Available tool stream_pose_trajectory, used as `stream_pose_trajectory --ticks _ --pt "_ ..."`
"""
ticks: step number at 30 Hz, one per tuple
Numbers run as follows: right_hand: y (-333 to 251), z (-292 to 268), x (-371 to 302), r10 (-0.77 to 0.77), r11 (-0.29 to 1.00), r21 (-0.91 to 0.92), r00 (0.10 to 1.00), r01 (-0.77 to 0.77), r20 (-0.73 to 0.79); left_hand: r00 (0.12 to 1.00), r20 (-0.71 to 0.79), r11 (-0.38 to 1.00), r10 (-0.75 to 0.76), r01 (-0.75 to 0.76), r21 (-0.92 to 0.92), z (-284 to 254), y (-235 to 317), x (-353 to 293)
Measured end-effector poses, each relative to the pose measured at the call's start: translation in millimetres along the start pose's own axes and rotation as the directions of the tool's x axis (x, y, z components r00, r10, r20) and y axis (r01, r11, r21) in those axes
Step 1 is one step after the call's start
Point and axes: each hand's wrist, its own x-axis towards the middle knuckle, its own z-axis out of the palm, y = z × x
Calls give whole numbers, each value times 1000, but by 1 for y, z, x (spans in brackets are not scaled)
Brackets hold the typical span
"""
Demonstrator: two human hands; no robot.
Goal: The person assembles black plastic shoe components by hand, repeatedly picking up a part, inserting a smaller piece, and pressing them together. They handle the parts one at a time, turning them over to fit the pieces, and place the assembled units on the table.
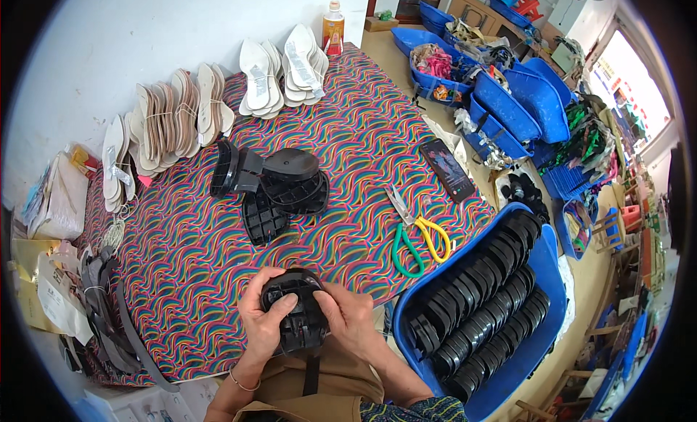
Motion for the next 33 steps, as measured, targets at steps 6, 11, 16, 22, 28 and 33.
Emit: stream_pose_trajectory --ticks 6,11,16,22,28,33 --pt "-6 10 -1 207 974 108 977 -201 -45 981 158 994 -112 113 2 -6 6 12" --pt "-2 13 -5 233 959 184 969 -216 -76 936 251 908 -249 315 -275 -17 10 18" --pt "-1 14 0 253 901 383 964 -205 -78 890 387 727 -242 430 -535 -31 -6 18" --pt "9 1 10 20 998 -48 977 -31 -212 950 83 844 -302 307 -439 -21 -32 -6" --pt "7 -5 8 45 993 -91 968 -69 -246 936 168 919 -308 339 -203 -21 -25 -13" --pt "6 -4 7 88 983 -130 954 -130 -285 942 181 959 -283 284 22 -14 -18 -12"
